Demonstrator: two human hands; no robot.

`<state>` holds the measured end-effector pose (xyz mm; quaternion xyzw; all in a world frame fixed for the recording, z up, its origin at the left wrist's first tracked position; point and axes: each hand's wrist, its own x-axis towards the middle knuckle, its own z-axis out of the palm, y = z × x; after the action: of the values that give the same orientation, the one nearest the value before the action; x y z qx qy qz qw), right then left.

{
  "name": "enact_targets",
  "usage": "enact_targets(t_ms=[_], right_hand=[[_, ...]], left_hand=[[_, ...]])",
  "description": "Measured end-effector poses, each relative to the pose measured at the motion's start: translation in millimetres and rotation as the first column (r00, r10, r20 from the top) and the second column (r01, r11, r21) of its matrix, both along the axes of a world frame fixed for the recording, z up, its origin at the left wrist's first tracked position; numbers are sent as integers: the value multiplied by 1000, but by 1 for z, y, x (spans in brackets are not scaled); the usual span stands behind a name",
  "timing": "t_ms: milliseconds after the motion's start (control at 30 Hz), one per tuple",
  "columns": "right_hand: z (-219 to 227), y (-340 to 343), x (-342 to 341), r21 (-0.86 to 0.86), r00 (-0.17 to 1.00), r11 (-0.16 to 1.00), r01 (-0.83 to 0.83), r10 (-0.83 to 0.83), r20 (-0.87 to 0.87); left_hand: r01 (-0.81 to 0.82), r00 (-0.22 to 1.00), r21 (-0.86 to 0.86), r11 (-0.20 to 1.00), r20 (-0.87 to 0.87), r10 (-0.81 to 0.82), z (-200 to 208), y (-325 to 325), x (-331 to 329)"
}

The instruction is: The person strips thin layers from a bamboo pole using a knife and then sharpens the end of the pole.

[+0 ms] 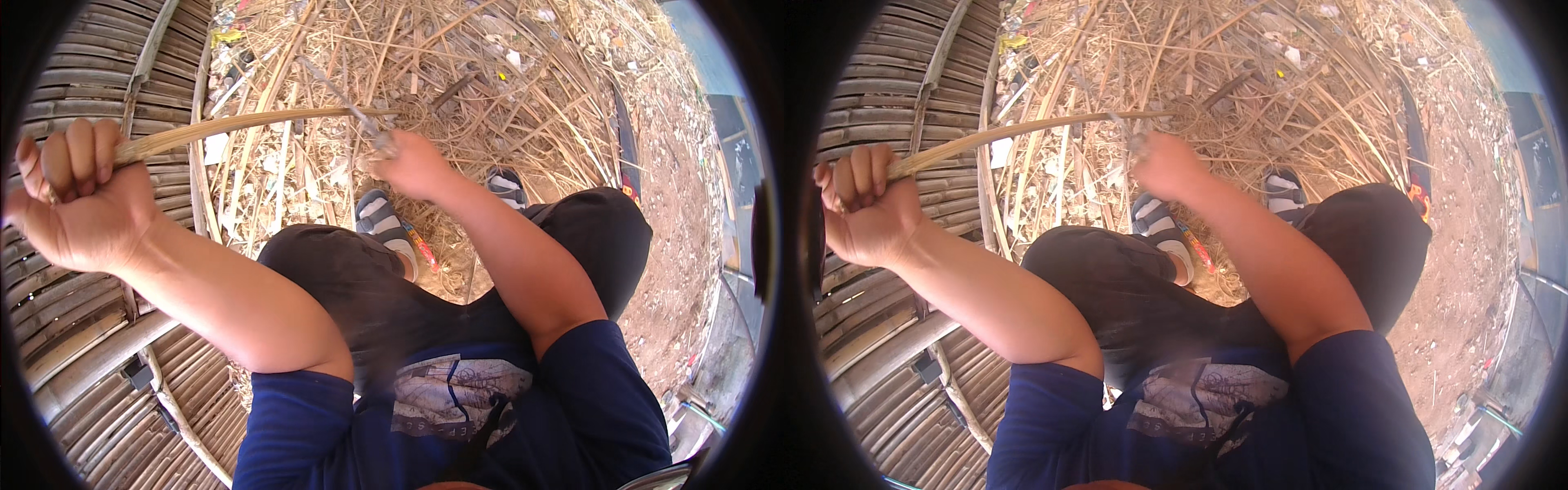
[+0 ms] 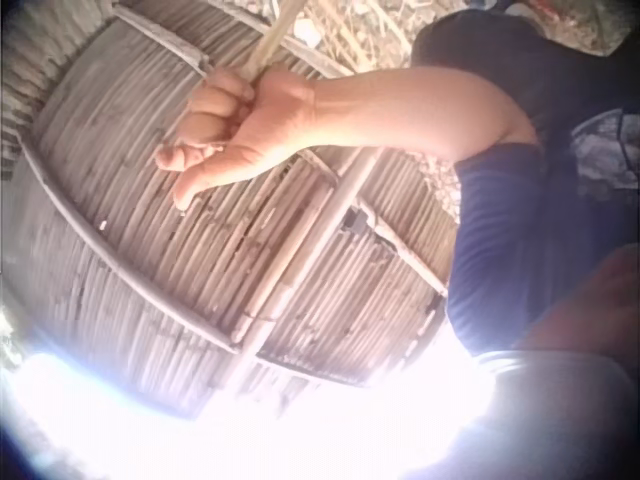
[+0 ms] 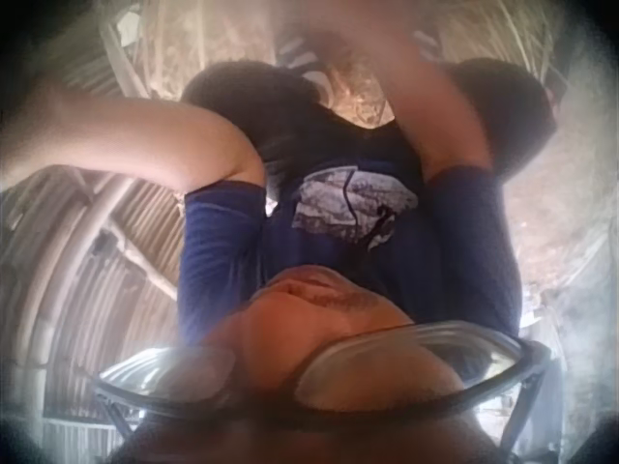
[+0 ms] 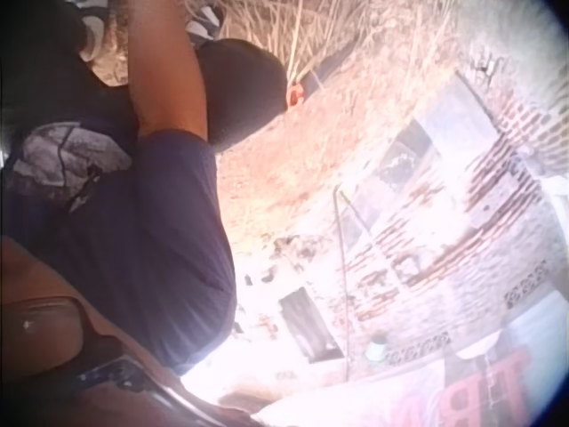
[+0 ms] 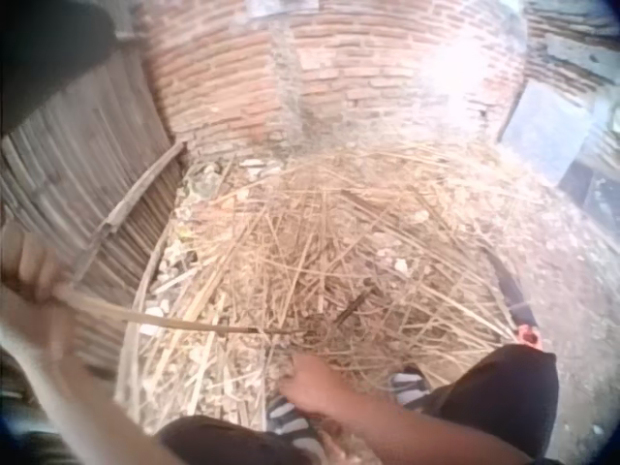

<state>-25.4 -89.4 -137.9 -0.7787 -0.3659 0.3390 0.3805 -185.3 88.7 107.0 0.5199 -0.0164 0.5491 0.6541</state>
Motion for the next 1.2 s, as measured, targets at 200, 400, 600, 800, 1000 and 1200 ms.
enact_targets(t_ms=[200, 400, 600, 800, 1000, 1200], right_hand=[[62, 16, -36, 342, 975, 913, -221, 216, 53], [-104, -19, -23, -4, 977, 978, 210, -210, 49], [-68, 2, -2, -99, 984, 980, 174, -176, -19], [18, 23, -30, 272, 999, 961, -40, 48, -21], [-104, -4, -29, 113, 963, 959, 261, -267, 44], [-125, -15, 6, -238, 966, 942, 237, -255, -48]], left_hand=[[8, 999, -16, 1000, -53, -8, -2, 20, -16], [101, 993, -28, 994, -62, -103, -10, 40, -31], [63, 998, 25, 998, -20, -62, -4, 11, -10], [222, 974, 8, 975, -45, -221, -6, 32, -25], [203, 978, -25, 979, -50, -204, -7, 33, -25], [194, 981, 27, 981, -2, -194, -10, 34, -20]])
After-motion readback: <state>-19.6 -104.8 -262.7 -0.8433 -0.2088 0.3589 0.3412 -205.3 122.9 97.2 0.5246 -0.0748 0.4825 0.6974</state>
